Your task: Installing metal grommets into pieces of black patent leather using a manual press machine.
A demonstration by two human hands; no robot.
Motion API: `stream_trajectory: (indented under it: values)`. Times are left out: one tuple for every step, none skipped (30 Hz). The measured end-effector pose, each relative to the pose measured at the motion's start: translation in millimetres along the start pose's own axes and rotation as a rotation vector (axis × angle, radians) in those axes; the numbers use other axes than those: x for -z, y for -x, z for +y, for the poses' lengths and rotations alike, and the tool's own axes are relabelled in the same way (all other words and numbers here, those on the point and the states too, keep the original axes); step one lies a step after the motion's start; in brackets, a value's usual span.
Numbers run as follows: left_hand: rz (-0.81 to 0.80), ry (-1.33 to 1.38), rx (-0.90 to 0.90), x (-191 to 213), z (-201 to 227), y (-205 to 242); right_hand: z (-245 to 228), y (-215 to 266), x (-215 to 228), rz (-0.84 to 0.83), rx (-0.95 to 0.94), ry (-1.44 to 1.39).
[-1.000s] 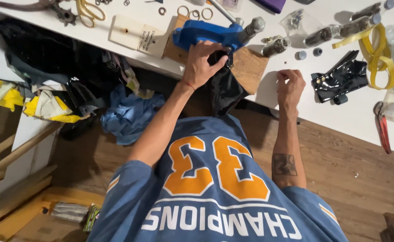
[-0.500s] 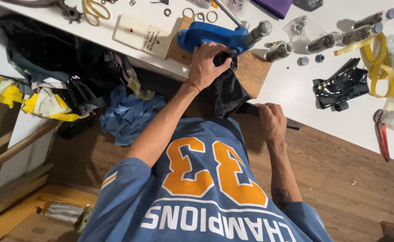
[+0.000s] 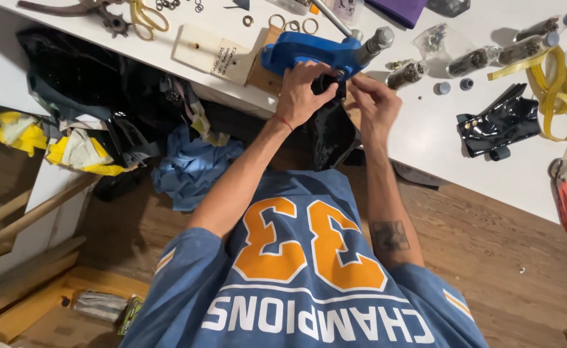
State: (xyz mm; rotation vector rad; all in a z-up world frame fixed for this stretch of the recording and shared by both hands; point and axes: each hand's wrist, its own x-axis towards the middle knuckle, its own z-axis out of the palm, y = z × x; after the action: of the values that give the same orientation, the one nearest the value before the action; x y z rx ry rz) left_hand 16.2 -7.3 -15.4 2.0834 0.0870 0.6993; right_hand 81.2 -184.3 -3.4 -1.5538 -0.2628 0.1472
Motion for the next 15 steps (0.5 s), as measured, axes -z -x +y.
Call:
stream_trajectory:
  values:
    - [0.001,-0.003,-0.001,-0.4,0.1,0.6,2.6,0.4,-1.6,-0.002,0.001,-0.003]
    - [-0.014,-0.005,0.014,-0.4,-0.5,-0.4,5.3,-1.4,-4.1,-0.017,0.013,0.023]
    - [-0.03,-0.006,0.029,-0.2,-1.2,-1.7,7.7,-3.3,-6.8,-0.032,0.025,0.05]
    - [-0.023,-0.01,0.023,-3.4,-4.8,0.6,7.1,-2.5,-8.3,-0.036,0.033,0.047]
    - [0.008,-0.029,0.002,-6.6,-8.4,2.4,6.5,-2.0,-9.7,-0.04,0.038,0.075]
    - [0.038,-0.047,-0.022,-10.5,-12.0,2.9,5.5,-2.3,-10.5,-0.042,0.044,0.103]
    - [0.044,-0.05,-0.03,-7.1,-9.0,2.4,10.8,-3.6,-9.7,-0.043,0.054,0.1]
    - [0.023,-0.044,-0.012,-4.6,-5.3,1.9,15.6,-4.2,-7.7,-0.049,0.049,0.08]
    - [0.003,-0.038,0.007,-2.2,-1.4,1.2,20.3,-5.1,-5.5,-0.054,0.045,0.059]
    - [0.005,-0.039,-0.007,-3.2,-2.4,1.9,18.4,-5.6,-6.6,-0.05,0.058,0.055]
    - [0.002,-0.049,0.0,-4.2,-3.3,2.4,16.3,-6.4,-7.6,-0.047,0.053,0.062]
    - [-0.001,-0.06,0.008,-5.4,-4.0,3.2,14.1,-6.7,-8.2,-0.045,0.047,0.07]
    - [0.002,-0.061,-0.005,-5.0,-4.8,1.1,10.1,-7.7,-9.0,-0.041,0.059,0.066]
    - [0.004,-0.046,-0.005,-5.3,-4.9,1.7,6.8,-5.5,-8.7,-0.033,0.037,0.131]
    - [0.006,-0.031,-0.005,-5.7,-5.7,2.4,4.1,-3.5,-8.5,-0.024,0.015,0.195]
